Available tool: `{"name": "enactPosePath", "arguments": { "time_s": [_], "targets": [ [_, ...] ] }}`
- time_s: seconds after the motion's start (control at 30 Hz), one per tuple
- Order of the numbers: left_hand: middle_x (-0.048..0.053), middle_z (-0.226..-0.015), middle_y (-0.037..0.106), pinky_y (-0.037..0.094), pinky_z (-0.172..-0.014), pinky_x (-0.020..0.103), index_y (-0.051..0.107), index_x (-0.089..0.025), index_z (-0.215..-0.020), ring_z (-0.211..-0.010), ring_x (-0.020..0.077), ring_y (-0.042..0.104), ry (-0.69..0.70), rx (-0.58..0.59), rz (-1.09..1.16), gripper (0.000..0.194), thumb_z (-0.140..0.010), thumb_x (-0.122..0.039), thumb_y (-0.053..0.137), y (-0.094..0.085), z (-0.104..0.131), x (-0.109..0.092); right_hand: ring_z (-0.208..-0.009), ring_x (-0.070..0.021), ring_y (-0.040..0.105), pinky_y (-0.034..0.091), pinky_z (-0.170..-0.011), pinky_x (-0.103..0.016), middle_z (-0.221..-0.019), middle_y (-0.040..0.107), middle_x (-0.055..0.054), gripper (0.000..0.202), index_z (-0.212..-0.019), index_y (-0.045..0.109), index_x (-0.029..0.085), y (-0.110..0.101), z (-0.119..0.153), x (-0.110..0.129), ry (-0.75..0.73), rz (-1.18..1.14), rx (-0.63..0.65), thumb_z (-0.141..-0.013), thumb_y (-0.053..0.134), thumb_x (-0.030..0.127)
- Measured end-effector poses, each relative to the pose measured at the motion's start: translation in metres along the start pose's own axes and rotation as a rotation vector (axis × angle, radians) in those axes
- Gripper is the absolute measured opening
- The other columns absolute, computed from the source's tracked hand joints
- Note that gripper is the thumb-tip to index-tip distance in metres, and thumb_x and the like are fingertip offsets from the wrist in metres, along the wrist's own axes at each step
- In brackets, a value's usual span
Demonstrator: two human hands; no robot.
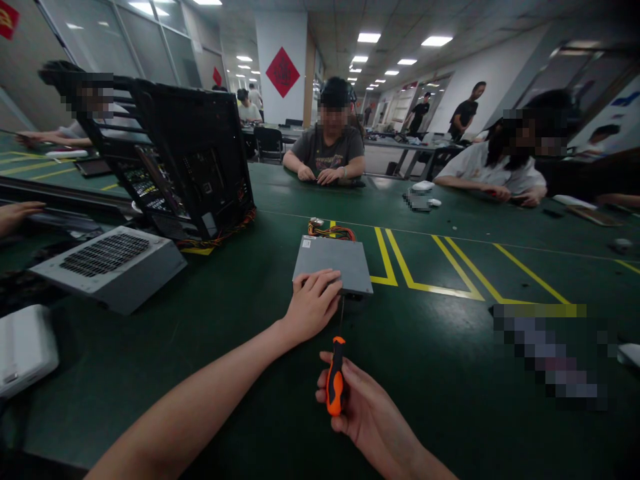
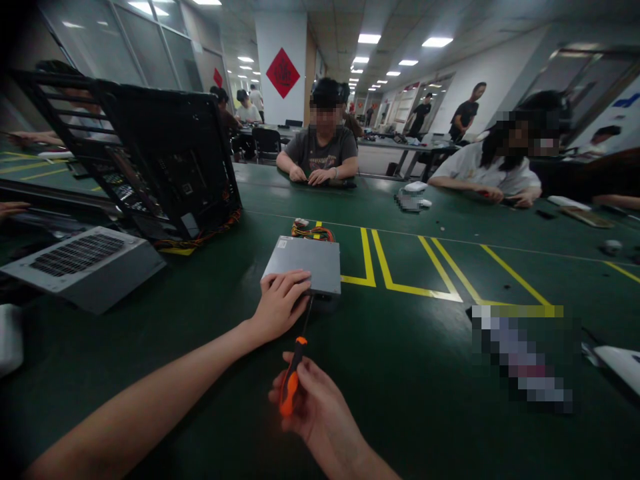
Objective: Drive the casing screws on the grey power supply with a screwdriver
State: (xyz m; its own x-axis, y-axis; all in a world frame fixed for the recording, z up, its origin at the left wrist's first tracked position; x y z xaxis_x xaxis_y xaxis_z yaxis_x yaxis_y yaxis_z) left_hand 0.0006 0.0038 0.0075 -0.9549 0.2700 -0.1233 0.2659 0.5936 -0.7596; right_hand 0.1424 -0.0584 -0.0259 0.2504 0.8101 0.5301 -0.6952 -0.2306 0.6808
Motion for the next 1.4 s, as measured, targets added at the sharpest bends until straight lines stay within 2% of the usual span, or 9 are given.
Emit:
{"name": "enactPosePath", "arguments": {
  "time_s": [0.17,0.37,0.53,0.67,0.8,1.07,1.17,1.3,1.4],
  "targets": [
    [0.005,-0.121,0.052,0.027,-0.087,0.038,0.051,-0.021,-0.105,-0.114,0.0190,0.044,-0.005,-0.003,-0.007,0.022,-0.084,-0.021,0.044,0.0002,-0.0002,0.0001,-0.075,-0.0163,0.062,0.042,-0.044,-0.016,-0.082,0.064,-0.005,0.022,-0.092,0.051,0.017,0.0006,0.0027,0.0016,-0.032,0.038,-0.004,-0.075,0.063,0.024],
    [0.005,-0.121,0.053,0.027,-0.087,0.037,0.051,-0.021,-0.105,-0.114,0.0187,0.043,-0.004,-0.007,-0.001,0.022,-0.084,-0.021,0.044,0.0018,-0.0001,0.0006,-0.086,-0.0209,0.062,0.048,-0.055,-0.022,-0.088,0.063,-0.008,0.031,-0.109,0.047,0.017,0.0045,0.0020,-0.0005,0.037,0.008,0.009,-0.080,0.056,0.025],
    [0.004,-0.121,0.052,0.026,-0.088,0.038,0.050,-0.022,-0.105,-0.115,0.0183,0.043,-0.009,-0.009,0.002,0.022,-0.084,-0.022,0.043,0.0028,0.0004,0.0008,-0.086,-0.0206,0.062,0.049,-0.060,-0.025,-0.088,0.064,-0.009,0.038,-0.118,0.042,0.016,0.0032,0.0004,-0.0021,0.029,-0.024,0.031,-0.082,0.052,0.026],
    [0.003,-0.122,0.052,0.026,-0.088,0.037,0.050,-0.021,-0.104,-0.114,0.0176,0.043,-0.002,-0.008,0.004,0.021,-0.085,-0.022,0.043,0.0019,0.0005,0.0011,-0.080,-0.0184,0.063,0.047,-0.053,-0.020,-0.088,0.065,-0.009,0.029,-0.104,0.048,0.015,-0.0010,0.0008,-0.0016,-0.017,0.049,0.031,-0.078,0.058,0.025],
    [0.004,-0.121,0.053,0.027,-0.087,0.037,0.051,-0.021,-0.105,-0.114,0.0180,0.044,-0.001,-0.008,0.000,0.022,-0.084,-0.022,0.044,0.0002,0.0001,0.0010,-0.082,-0.0178,0.062,0.047,-0.053,-0.019,-0.088,0.065,-0.008,0.022,-0.094,0.050,0.015,-0.0004,0.0010,-0.0012,-0.024,0.046,0.053,-0.077,0.061,0.021],
    [0.004,-0.122,0.052,0.027,-0.087,0.037,0.051,-0.021,-0.105,-0.114,0.0180,0.043,-0.011,-0.006,0.011,0.022,-0.085,-0.022,0.043,0.0006,-0.0002,0.0006,-0.082,-0.0204,0.063,0.049,-0.058,-0.024,-0.084,0.064,-0.008,0.040,-0.114,0.044,0.015,0.0049,0.0017,-0.0018,0.037,-0.059,0.022,-0.079,0.057,0.028],
    [0.004,-0.122,0.052,0.027,-0.087,0.037,0.051,-0.021,-0.105,-0.114,0.0179,0.043,-0.005,-0.008,0.014,0.022,-0.085,-0.022,0.043,0.0006,-0.0001,0.0007,-0.079,-0.0196,0.063,0.048,-0.051,-0.021,-0.083,0.064,-0.007,0.037,-0.106,0.048,0.015,0.0026,0.0020,-0.0016,0.007,-0.016,0.013,-0.076,0.060,0.033],
    [0.004,-0.121,0.053,0.027,-0.087,0.037,0.051,-0.021,-0.105,-0.114,0.0176,0.044,-0.002,-0.014,0.008,0.021,-0.085,-0.022,0.043,-0.0003,-0.0004,0.0007,-0.077,-0.0173,0.063,0.046,-0.049,-0.018,-0.082,0.064,-0.005,0.028,-0.089,0.051,0.015,0.0012,0.0025,-0.0011,-0.025,0.059,-0.001,-0.069,0.068,0.022],
    [0.004,-0.121,0.053,0.027,-0.088,0.037,0.051,-0.021,-0.105,-0.114,0.0178,0.044,-0.003,-0.009,0.007,0.022,-0.084,-0.022,0.044,-0.0001,-0.0005,0.0006,-0.081,-0.0181,0.063,0.046,-0.053,-0.020,-0.085,0.064,-0.006,0.028,-0.092,0.051,0.015,0.0043,0.0031,0.0002,-0.004,0.020,0.011,-0.071,0.067,0.024]
  ]
}}
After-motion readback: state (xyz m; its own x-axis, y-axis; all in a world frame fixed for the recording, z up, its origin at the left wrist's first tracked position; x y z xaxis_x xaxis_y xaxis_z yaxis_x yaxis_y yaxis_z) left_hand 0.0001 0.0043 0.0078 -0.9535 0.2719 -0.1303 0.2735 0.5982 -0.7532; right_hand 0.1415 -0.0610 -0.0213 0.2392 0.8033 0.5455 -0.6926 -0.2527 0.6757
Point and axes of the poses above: each hand's wrist, its own z-axis away from the middle knuckle, its own y-axis out of the palm, x = y × z, the point moved 3 cm from there along -z, towards the middle knuckle
